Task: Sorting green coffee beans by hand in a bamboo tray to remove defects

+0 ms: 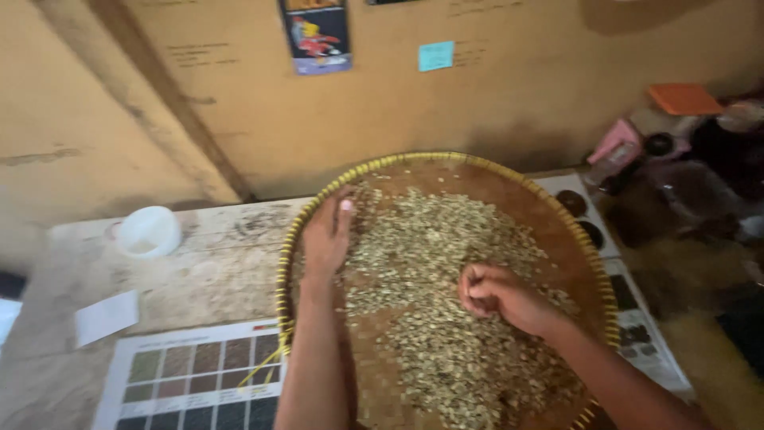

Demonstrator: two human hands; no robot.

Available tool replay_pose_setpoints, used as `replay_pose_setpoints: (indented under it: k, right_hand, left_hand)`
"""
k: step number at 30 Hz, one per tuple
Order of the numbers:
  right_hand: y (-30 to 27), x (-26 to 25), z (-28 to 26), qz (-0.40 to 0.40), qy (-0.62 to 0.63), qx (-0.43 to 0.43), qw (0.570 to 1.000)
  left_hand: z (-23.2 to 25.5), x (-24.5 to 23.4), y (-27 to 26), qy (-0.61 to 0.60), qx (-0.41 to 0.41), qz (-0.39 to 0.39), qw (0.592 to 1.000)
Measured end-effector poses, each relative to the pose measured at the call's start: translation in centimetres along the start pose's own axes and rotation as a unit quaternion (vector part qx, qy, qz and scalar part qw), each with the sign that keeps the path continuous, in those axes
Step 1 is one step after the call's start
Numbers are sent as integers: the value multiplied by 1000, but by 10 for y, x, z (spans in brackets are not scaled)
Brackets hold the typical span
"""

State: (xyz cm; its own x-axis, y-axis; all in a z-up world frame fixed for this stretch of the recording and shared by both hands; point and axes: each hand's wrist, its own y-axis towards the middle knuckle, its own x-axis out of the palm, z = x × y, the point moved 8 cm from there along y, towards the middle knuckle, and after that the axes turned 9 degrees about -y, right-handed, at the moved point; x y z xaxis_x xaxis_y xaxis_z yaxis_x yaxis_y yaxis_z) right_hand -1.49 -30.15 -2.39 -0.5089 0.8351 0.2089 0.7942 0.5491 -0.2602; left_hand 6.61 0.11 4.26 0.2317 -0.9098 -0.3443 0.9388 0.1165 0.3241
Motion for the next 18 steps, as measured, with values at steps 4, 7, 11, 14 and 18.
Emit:
replay_pose_setpoints:
  k: [4, 7, 11, 14, 18]
  right_hand:
    - [-73, -97, 2, 185, -232, -35, 954]
    - [-145, -156, -41, 385, -375, -65, 841]
    - [-225, -209, -107, 483, -630, -109, 599]
    - [-250, -262, -102, 520, -718, 12, 463]
    - [-247, -273, -85, 457, -711, 198, 496]
  left_hand:
    - [14, 4, -1, 27, 62, 10, 998]
    - [-4, 11, 0, 21, 52, 0, 998]
    - [-1, 12, -1, -5, 32, -19, 999]
    - [13, 11, -4, 37, -50, -29, 998]
    - [-1, 10, -5, 45, -4, -14, 999]
